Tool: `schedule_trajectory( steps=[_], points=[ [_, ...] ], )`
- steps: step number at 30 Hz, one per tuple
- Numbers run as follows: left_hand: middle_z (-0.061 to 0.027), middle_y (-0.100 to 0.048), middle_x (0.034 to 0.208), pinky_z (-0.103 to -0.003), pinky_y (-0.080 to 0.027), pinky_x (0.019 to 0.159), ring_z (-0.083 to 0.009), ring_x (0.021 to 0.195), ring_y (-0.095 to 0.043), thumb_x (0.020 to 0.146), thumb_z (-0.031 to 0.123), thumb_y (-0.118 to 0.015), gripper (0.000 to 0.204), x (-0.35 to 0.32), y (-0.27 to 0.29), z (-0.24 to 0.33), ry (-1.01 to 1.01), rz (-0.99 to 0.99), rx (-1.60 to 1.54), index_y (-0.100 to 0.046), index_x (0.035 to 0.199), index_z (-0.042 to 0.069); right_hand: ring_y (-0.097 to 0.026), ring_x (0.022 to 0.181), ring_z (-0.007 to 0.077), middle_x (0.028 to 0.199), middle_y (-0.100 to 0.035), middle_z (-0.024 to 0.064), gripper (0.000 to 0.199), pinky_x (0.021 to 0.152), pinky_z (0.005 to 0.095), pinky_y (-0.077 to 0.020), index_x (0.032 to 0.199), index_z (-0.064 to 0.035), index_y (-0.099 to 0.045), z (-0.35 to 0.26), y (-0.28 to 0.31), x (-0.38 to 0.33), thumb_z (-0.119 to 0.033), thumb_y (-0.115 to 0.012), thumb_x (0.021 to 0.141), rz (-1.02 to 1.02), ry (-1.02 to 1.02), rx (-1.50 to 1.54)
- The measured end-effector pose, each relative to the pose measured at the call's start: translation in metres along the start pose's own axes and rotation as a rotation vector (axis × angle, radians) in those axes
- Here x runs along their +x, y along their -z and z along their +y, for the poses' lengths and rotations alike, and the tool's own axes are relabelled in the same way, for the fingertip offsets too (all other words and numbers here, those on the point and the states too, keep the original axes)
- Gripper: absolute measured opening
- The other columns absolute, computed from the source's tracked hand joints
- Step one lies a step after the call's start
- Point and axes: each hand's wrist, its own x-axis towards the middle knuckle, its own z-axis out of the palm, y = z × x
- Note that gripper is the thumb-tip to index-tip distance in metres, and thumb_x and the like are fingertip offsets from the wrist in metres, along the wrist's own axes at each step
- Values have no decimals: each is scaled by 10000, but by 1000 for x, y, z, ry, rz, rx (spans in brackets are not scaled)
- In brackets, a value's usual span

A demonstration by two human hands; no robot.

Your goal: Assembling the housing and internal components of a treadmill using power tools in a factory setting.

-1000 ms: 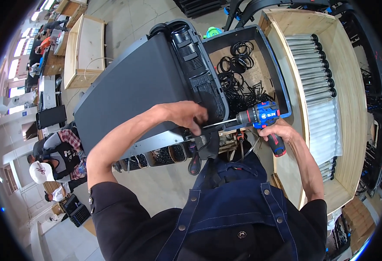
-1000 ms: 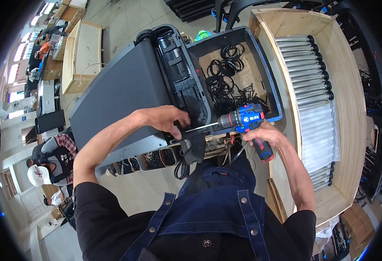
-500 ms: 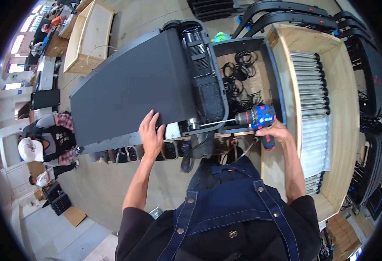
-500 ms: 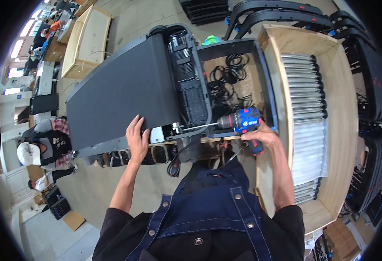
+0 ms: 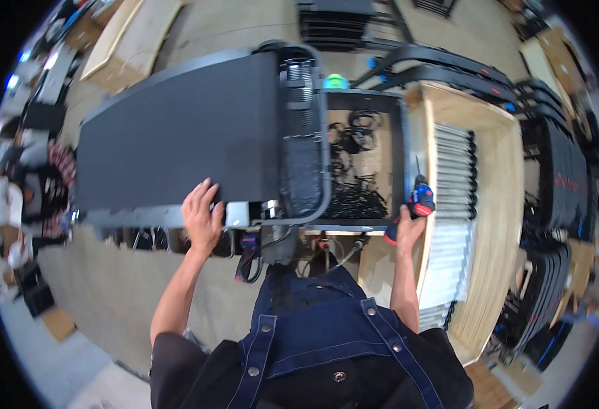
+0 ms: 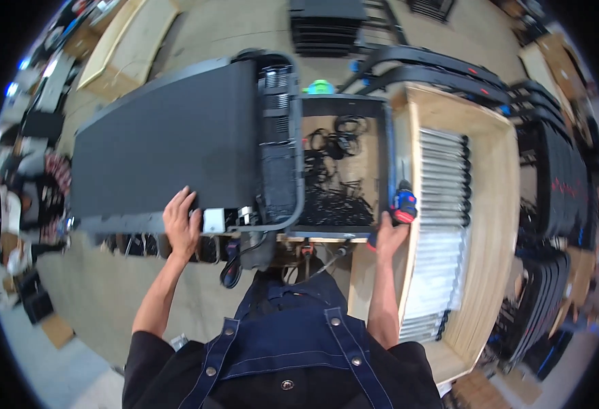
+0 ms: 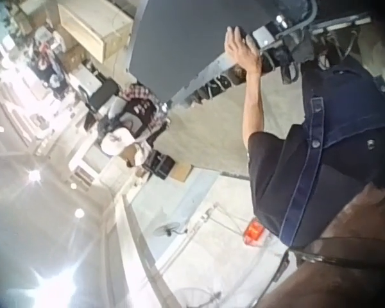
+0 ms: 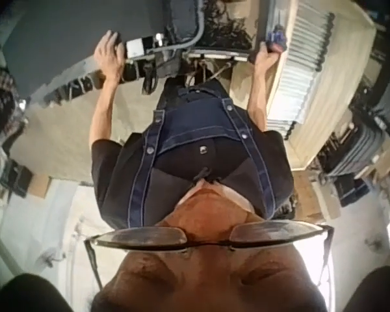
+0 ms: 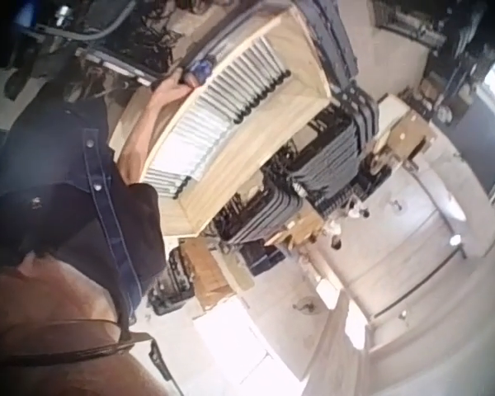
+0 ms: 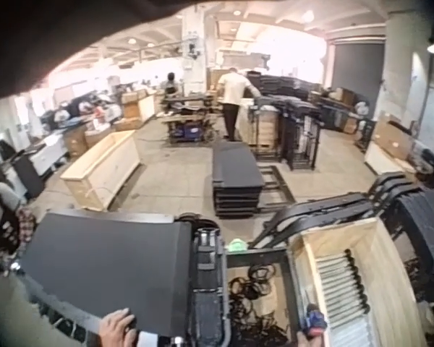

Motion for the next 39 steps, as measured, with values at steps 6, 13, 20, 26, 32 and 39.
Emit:
schedule_trajectory(
  steps=[6, 13, 20, 26, 32, 39],
  points=[
    [-118, -605, 1388, -469, -384, 1106, -321, 1298, -536, 898, 205, -691, 406, -15, 12, -11, -6, 71, 55, -655, 1279, 69, -622, 1083, 265, 1205, -663, 175, 524, 1004, 371, -464, 1354, 59, -546, 29, -5, 0, -176, -732, 925, -131, 138, -165],
    [-110, -626, 1360, -473, -394, 1104, -272, 1286, -544, 930, 326, -664, 394, -21, 2, -20, -52, 175, -33, -680, 1243, 88, -609, 1161, 311, 1371, -569, 202, 616, 1042, 391, -457, 1427, 66, -476, 45, 16, -74, -140, -735, 908, 30, 336, -220],
    [-121, -600, 1366, -472, -370, 1122, -295, 1306, -515, 936, 338, -666, 422, -40, 18, -56, -115, 221, -198, -633, 1260, 71, -662, 943, 153, 1043, -704, 91, 322, 843, 294, -550, 1260, 14, -636, -88, -64, -263, -101, -694, 965, -492, 139, -103],
    [-99, -577, 1447, -521, -315, 1161, -265, 1384, -477, 1013, 441, -532, 464, -56, 71, -167, -181, 77, -105, -651, 1299, 95, -724, 937, 195, 1051, -747, 122, 301, 835, 326, -568, 1223, -7, -666, -167, -163, -416, -121, -699, 947, -1216, 176, -417],
    [-90, -556, 1477, -536, -328, 1156, -280, 1365, -496, 1036, 442, -512, 464, -49, 108, -285, -55, 36, 33, -613, 1354, 119, -718, 1031, 358, 1087, -746, 205, 374, 919, 421, -557, 1181, 3, -695, -115, -282, -411, -246, -673, 903, -1207, 480, -702],
    [-68, -585, 1435, -443, -374, 1100, -289, 1276, -531, 978, 325, -629, 412, -57, 159, -371, 19, 23, 89, -636, 1338, 125, -684, 1101, 364, 1126, -743, 137, 370, 898, 493, -563, 1223, -123, -699, 64, -437, -332, -318, -662, 911, -830, 882, -992]
  ],
)
